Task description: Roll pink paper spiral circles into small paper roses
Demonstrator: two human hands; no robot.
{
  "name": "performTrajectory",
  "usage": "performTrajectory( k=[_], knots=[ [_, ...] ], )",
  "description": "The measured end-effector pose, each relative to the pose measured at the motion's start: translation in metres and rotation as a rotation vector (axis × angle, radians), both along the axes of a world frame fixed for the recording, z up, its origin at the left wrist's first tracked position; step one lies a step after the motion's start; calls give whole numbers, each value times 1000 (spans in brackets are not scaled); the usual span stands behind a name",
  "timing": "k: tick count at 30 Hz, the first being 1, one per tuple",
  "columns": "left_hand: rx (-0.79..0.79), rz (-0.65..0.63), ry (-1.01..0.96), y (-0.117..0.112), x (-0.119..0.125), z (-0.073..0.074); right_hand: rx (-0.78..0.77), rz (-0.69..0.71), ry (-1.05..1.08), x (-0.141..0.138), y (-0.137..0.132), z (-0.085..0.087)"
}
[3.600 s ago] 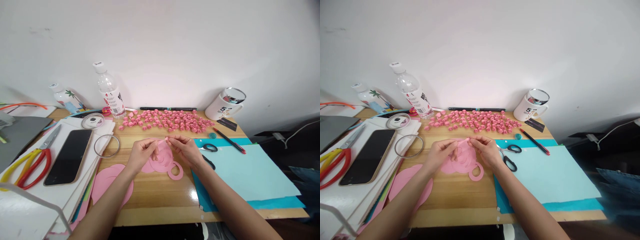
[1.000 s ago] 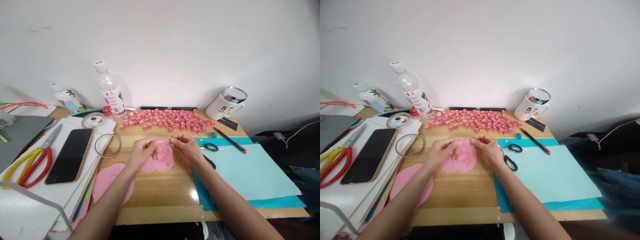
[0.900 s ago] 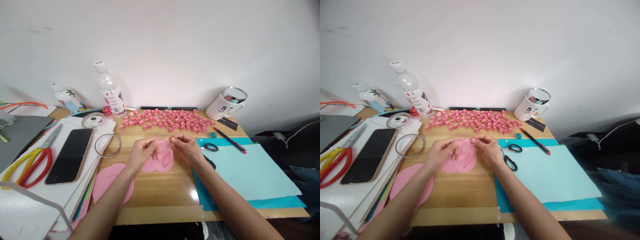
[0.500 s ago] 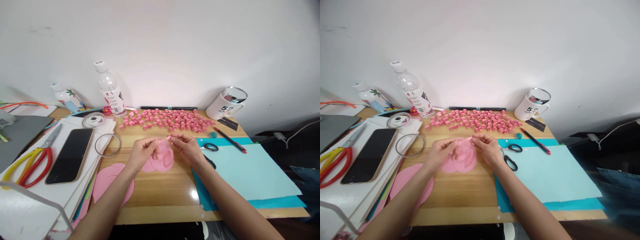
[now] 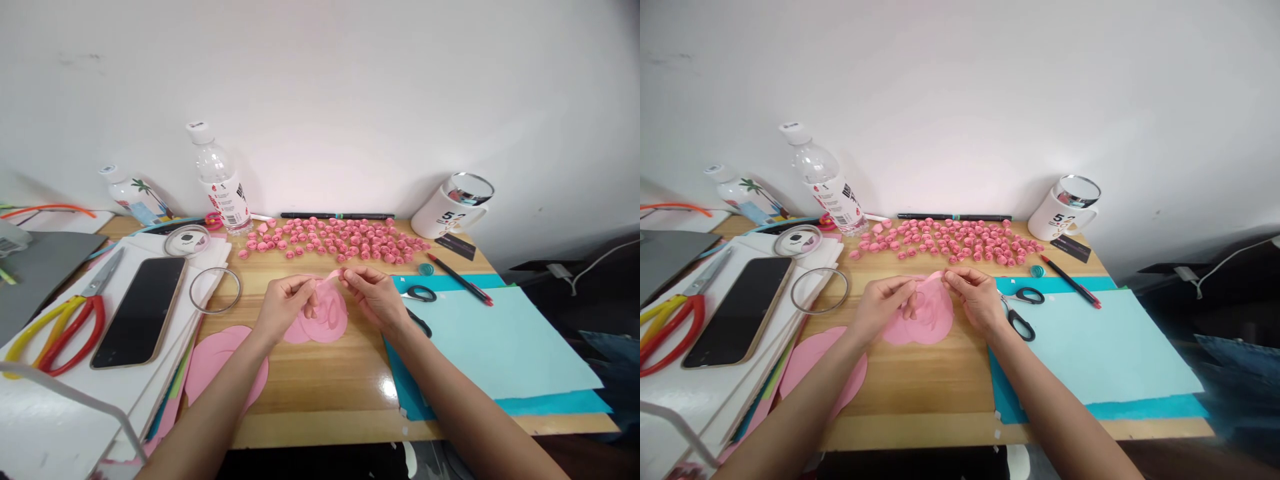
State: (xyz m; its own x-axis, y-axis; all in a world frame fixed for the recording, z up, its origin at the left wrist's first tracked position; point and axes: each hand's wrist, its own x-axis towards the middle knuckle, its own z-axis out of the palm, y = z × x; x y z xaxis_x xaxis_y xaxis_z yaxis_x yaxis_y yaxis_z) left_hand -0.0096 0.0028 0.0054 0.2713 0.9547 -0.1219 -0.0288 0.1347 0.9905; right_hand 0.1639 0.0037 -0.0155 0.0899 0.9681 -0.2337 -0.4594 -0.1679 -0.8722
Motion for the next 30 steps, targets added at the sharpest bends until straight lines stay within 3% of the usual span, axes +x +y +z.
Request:
performTrajectory(
  k=[30],
  knots=[
    [-30,30,-27,0,0,1,2,9,8,2,1,-2]
  ],
)
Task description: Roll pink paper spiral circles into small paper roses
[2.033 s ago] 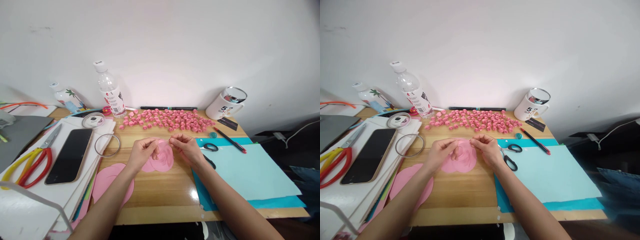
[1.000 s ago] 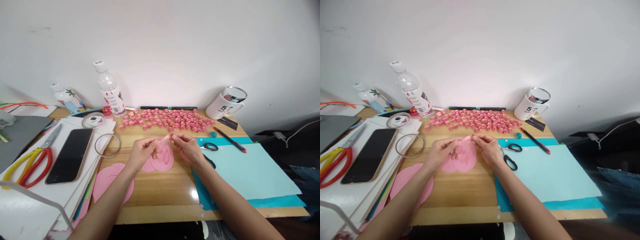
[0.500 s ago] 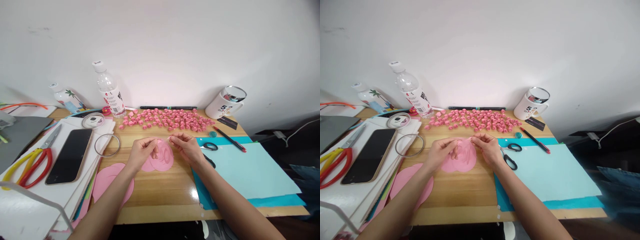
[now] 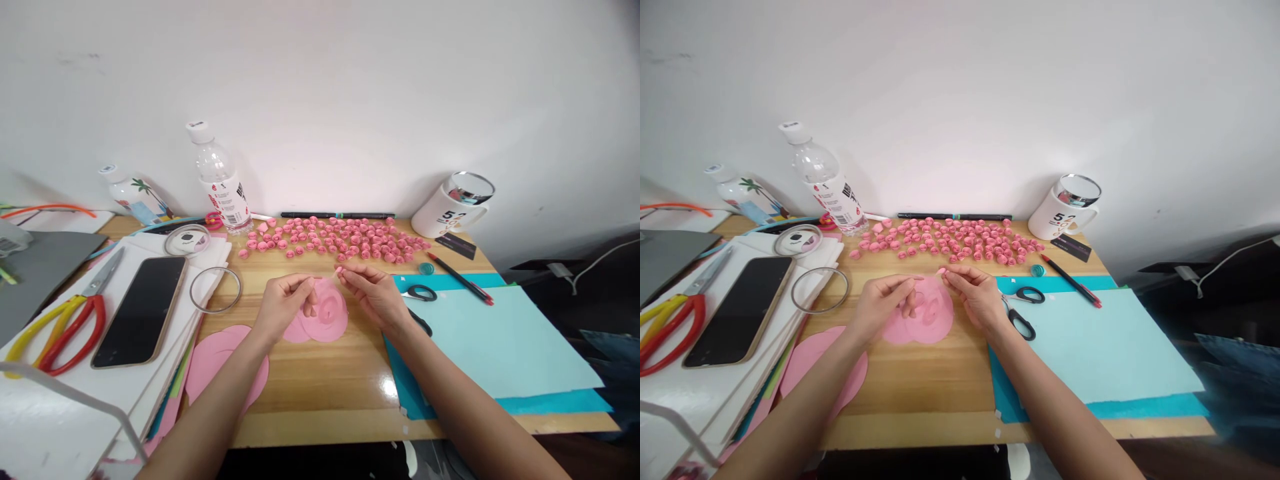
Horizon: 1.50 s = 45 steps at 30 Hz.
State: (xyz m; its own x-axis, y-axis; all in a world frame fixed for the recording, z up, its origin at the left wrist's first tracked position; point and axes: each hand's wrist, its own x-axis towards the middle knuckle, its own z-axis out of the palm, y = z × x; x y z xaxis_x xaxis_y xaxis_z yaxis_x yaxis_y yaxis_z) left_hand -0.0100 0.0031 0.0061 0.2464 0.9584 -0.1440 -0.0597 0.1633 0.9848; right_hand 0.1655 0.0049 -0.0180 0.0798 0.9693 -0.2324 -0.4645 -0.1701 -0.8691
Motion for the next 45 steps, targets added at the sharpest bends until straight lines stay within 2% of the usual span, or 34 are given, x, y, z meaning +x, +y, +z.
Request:
performTrajectory(
  k=[12,30,37,45],
  knots=[
    [40,-34,19,0,-1,-3,1,0,10,1,-1,2],
    [57,-34,57,-1,0,5,9,-25,17,2,0,-2],
    [59,-42,44,0,-1,1,19,-12,-25,2,-1,-1],
    [52,-45,22,0,-1,0,4,-61,-5,0,0,-2]
  ],
)
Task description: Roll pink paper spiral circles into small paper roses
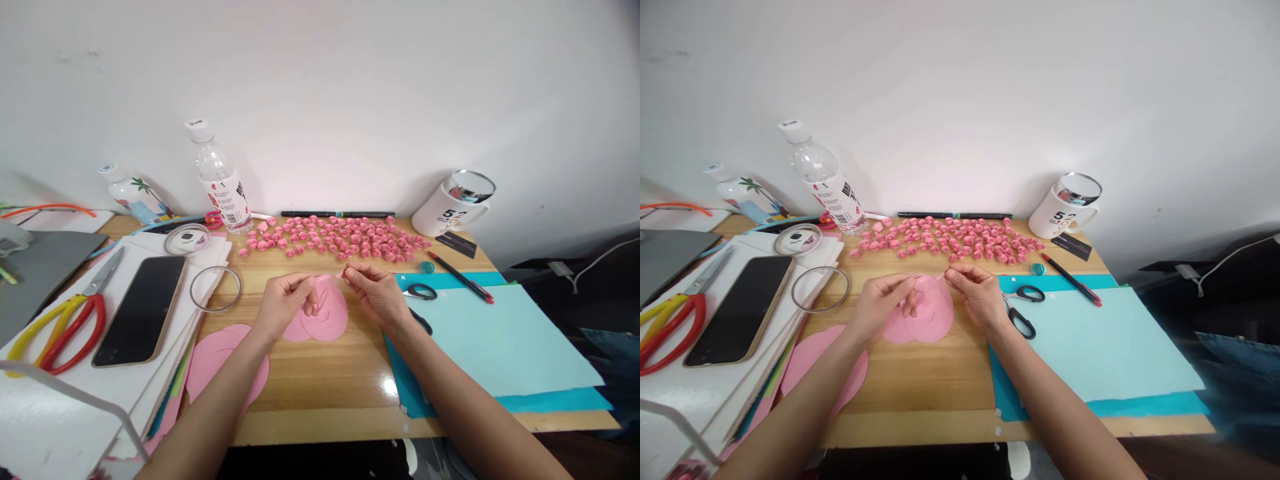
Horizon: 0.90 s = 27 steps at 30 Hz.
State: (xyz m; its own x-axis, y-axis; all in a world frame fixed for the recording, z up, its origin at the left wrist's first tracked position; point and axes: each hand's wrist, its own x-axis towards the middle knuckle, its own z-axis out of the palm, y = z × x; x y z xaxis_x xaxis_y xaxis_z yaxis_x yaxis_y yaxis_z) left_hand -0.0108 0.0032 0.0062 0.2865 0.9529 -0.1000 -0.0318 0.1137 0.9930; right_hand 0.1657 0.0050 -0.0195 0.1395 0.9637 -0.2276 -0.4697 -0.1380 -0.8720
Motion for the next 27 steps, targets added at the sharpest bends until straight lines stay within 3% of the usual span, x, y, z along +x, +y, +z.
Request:
performTrajectory(
  k=[27],
  knots=[
    [-34,13,-51,0,2,-5,-7,5,15,-2,0,3]
  ],
)
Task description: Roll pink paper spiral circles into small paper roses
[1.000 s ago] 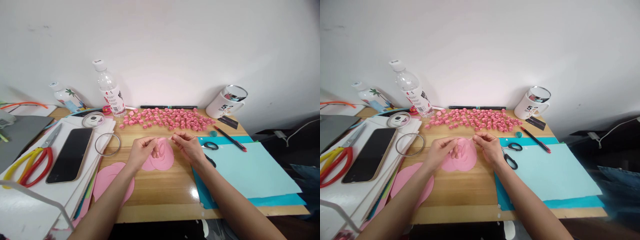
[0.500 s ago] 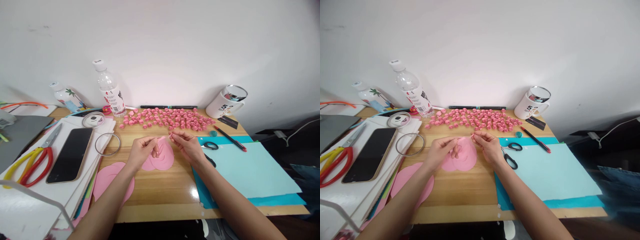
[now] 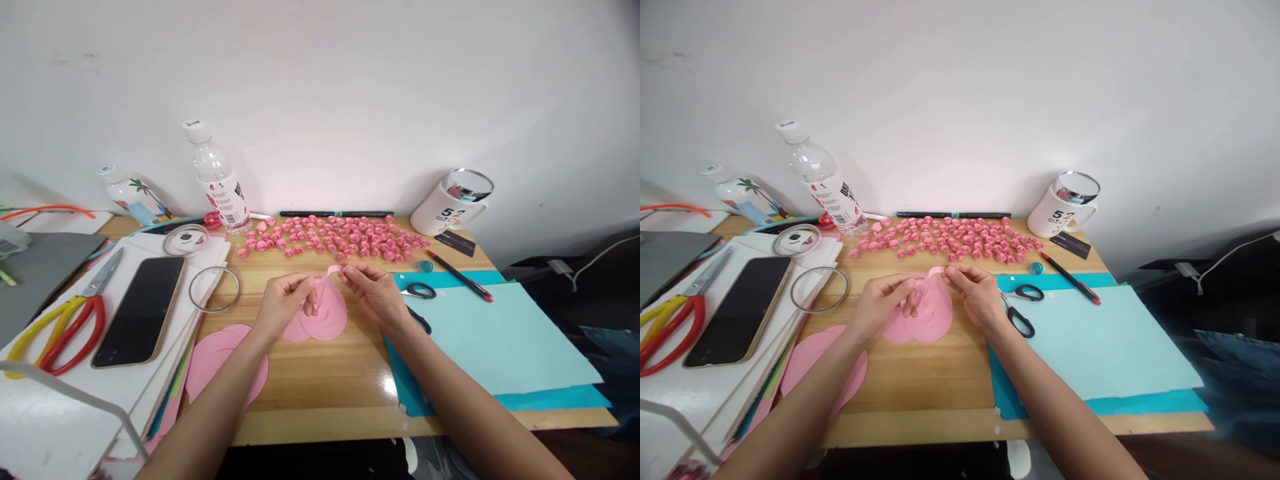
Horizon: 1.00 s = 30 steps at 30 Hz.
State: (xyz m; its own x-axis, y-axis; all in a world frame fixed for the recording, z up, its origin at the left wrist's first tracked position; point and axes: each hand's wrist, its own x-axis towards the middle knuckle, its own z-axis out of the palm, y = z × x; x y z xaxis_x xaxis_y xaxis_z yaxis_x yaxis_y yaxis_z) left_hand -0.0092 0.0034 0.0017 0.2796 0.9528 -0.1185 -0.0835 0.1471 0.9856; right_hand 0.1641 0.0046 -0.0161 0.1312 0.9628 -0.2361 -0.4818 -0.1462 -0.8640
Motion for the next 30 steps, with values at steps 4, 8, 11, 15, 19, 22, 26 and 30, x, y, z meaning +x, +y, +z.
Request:
performTrajectory(
  k=[4,8,11,15,19,22,26,30],
  knots=[
    [0,4,6,1,0,0,-2,21,-2,0,0,1],
    [-17,4,-11,1,1,1,7,33,-26,2,-1,0],
    [-10,-4,-7,0,1,2,11,47,-34,2,-1,0],
    [21,-28,31,0,0,5,25,66,-39,2,-1,-1],
    [14,-11,25,0,0,5,27,43,-44,2,-1,-2],
    [6,-1,9,0,-1,3,23,32,-38,1,-1,0],
    [1,12,2,0,0,2,27,66,-41,1,-2,1],
    [8,6,1,0,1,4,25,73,-34,2,-1,-1]
  ],
)
